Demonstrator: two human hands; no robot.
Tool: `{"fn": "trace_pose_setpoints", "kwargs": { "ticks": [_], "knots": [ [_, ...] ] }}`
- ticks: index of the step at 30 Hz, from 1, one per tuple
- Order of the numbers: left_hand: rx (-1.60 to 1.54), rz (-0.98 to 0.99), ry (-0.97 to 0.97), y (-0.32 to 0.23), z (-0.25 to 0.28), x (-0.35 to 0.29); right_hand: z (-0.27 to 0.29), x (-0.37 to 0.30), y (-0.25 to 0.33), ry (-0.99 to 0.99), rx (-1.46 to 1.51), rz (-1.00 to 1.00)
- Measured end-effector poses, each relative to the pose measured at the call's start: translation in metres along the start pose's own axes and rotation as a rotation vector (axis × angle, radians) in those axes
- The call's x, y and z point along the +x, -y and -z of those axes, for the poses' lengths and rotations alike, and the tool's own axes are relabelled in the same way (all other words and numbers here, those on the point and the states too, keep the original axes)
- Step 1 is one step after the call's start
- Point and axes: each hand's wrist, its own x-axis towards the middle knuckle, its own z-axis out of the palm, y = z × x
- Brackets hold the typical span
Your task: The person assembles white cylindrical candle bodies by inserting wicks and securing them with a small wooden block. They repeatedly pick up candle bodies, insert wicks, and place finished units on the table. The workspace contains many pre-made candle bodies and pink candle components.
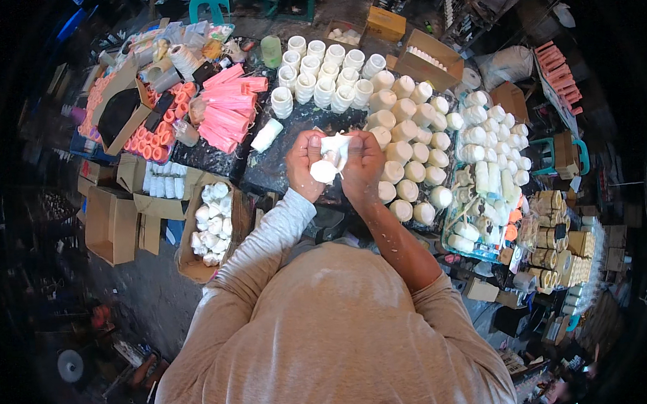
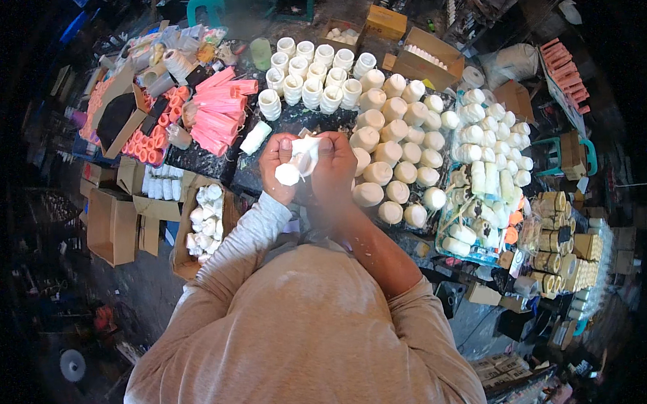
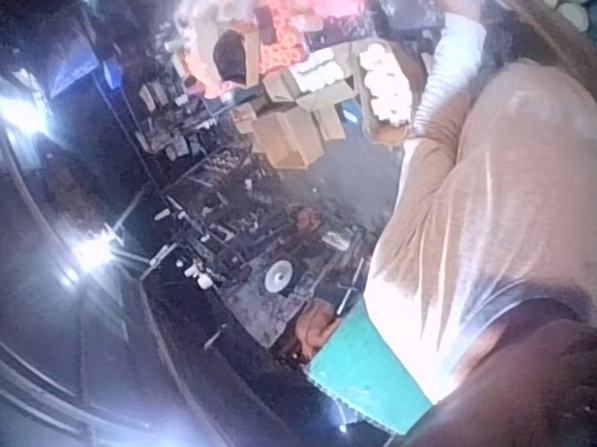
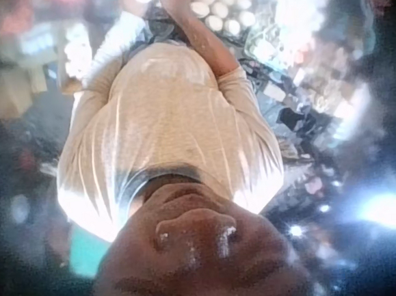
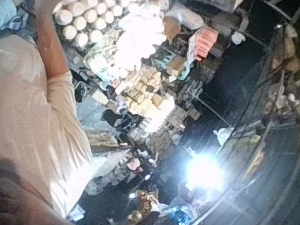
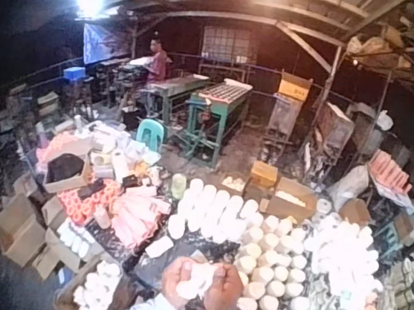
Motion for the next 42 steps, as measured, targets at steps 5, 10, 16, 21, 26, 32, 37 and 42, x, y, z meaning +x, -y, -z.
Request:
{"fn": "trace_pose_setpoints", "kwargs": {
  "ticks": [5, 10, 16, 21, 26, 32, 37, 42],
  "knots": [
    [0.082, 0.078, 0.054, 0.015, 0.009, -0.008, -0.001, 0.007, -0.011, -0.005, -0.189, -0.027],
    [-0.229, 0.171, 0.135, 0.019, 0.023, -0.017, -0.007, 0.003, -0.012, 0.153, -0.242, 0.003],
    [0.033, -0.016, 0.016, 0.007, 0.038, -0.002, -0.021, -0.013, -0.005, 0.3, 0.248, -0.197],
    [0.033, 0.004, -0.023, -0.002, 0.042, 0.01, -0.04, -0.01, -0.011, 0.225, 0.259, -0.202],
    [-0.135, 0.162, -0.087, -0.003, 0.042, 0.03, -0.06, 0.009, -0.034, 0.087, 0.271, -0.239],
    [-0.71, 0.427, -0.087, -0.004, 0.044, 0.047, -0.068, 0.015, -0.052, 0.024, 0.491, -0.406],
    [-0.694, 0.427, -0.028, 0.018, 0.058, 0.061, -0.075, 0.026, -0.075, 0.065, 0.424, -0.362],
    [-0.576, 0.396, -0.044, 0.044, 0.074, 0.076, -0.09, 0.03, -0.092, 0.179, 0.55, -0.563]
  ]
}}
